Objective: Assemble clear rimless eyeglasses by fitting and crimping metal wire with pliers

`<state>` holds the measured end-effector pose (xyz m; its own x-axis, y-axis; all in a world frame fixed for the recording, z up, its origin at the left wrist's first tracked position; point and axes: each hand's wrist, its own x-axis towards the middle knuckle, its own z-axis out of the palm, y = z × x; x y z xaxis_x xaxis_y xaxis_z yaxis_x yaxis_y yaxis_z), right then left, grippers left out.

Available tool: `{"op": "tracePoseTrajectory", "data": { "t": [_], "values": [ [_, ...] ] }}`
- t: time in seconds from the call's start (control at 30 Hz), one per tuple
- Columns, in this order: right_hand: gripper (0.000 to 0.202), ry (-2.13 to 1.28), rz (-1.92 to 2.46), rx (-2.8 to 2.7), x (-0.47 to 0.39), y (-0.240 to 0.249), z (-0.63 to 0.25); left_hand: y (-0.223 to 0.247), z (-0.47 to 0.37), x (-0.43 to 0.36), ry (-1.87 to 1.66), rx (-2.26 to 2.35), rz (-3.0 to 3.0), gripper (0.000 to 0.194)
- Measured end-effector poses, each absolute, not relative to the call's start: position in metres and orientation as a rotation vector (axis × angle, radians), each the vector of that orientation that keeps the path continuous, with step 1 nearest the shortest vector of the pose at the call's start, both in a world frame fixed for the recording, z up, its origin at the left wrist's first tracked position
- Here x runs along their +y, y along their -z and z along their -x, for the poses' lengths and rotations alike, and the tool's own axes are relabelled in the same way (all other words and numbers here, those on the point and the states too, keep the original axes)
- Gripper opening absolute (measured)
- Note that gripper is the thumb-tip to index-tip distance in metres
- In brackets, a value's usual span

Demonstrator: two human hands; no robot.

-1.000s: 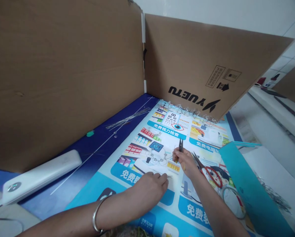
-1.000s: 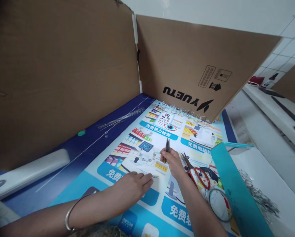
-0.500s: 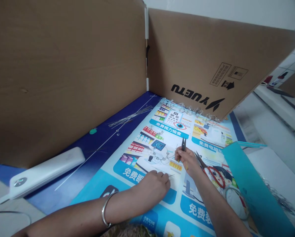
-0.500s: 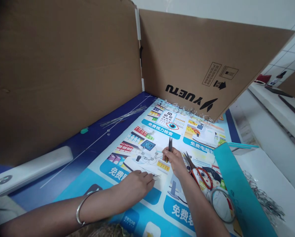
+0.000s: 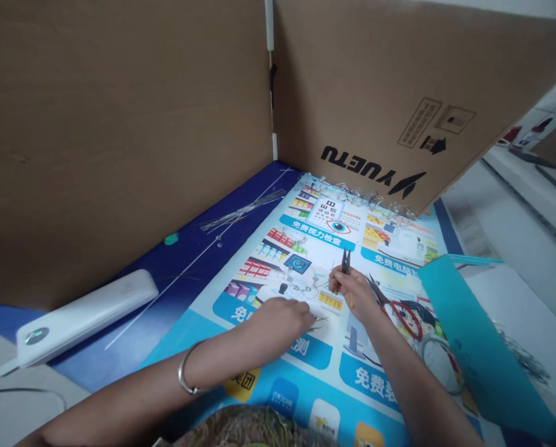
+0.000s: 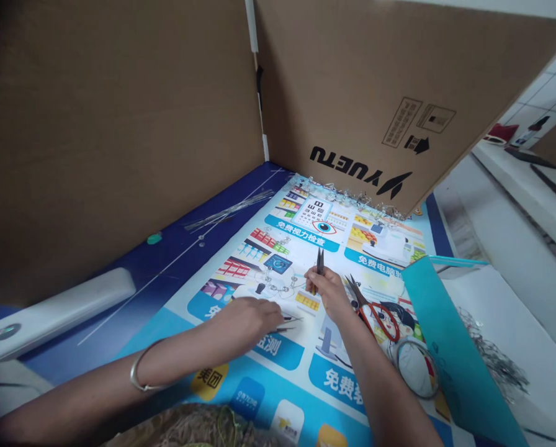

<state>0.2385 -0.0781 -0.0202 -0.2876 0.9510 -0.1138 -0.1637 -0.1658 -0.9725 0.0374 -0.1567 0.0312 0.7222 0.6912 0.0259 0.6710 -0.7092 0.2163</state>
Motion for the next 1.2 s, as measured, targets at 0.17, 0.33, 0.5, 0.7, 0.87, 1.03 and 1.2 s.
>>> {"op": "tracePoseTrajectory", "data": {
  "t": [0.17,0.33,0.5,0.7,0.87,1.03,1.2],
  "values": [
    [0.017,-1.623,1.035,-1.175,-0.078,0.019,-0.238,-0.043,-0.020,-0.146,-0.129,1.241,-2.709,0.015],
    [0.017,-1.618,1.039,-1.188,-0.078,0.018,-0.237,-0.034,-0.028,-0.149,-0.094,1.211,-2.764,0.012],
    [0.019,-1.601,1.035,-1.198,-0.078,0.019,-0.236,-0.016,-0.042,-0.149,-0.115,1.098,-2.834,0.010],
    [0.017,-1.595,1.025,-1.204,-0.078,0.019,-0.236,-0.006,-0.043,-0.143,-0.120,1.076,-2.895,0.008],
    [0.016,-1.598,1.015,-1.205,-0.078,0.020,-0.236,-0.003,-0.040,-0.141,-0.078,1.065,-2.954,0.012],
    [0.016,-1.602,1.018,-1.208,-0.078,0.018,-0.237,-0.007,-0.036,-0.144,-0.053,1.030,-2.937,0.016],
    [0.018,-1.605,1.032,-1.208,-0.078,0.017,-0.237,-0.022,-0.034,-0.148,-0.105,1.029,-2.768,0.017]
  ]
}}
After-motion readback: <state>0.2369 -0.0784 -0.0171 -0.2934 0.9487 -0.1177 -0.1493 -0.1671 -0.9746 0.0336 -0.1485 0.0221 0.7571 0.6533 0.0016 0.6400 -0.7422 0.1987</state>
